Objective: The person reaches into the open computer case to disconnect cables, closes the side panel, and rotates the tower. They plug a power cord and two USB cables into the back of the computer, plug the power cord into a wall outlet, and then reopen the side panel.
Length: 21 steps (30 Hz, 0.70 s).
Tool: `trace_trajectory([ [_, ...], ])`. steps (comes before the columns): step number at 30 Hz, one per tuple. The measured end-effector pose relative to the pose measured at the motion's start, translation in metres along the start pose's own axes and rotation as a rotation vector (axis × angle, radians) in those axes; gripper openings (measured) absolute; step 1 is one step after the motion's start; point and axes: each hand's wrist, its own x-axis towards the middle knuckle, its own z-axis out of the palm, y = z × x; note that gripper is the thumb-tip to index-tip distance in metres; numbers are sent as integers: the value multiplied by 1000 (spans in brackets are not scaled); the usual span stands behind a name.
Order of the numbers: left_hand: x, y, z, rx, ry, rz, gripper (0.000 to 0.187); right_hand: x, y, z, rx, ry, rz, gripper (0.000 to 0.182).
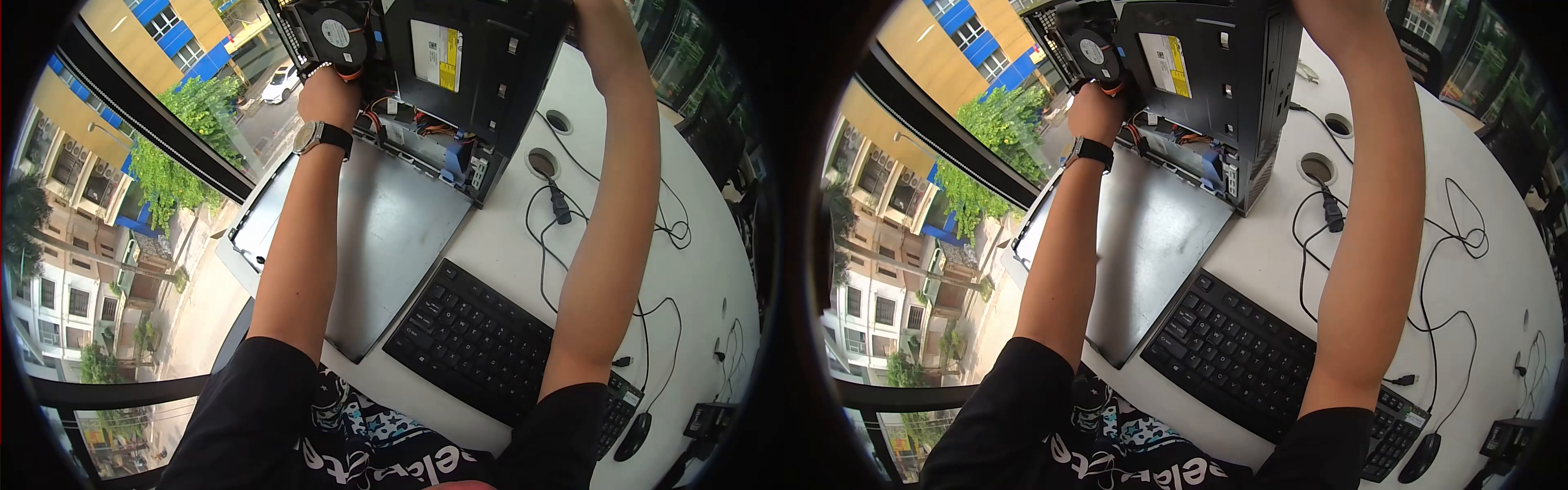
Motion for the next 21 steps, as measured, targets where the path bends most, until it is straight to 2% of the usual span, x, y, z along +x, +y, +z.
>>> trace_trajectory([
  [7,-2,4,-3,-34,3,-32,30,7,13,-3,57,-36,13,76],
  [13,-5,3,-1,2,17,-26,27,5,14,1,30,63,-23,75],
  [15,-2,-2,2,5,22,-22,26,18,24,-6,26,-42,127,75],
  [16,-2,-6,5,-23,41,-11,31,16,30,-10,28,-41,129,75],
  [18,0,-13,6,-54,58,0,35,7,13,-7,25,-67,12,76],
  [21,-5,-15,1,14,68,25,27,1,7,-1,14,2,-14,76],
])
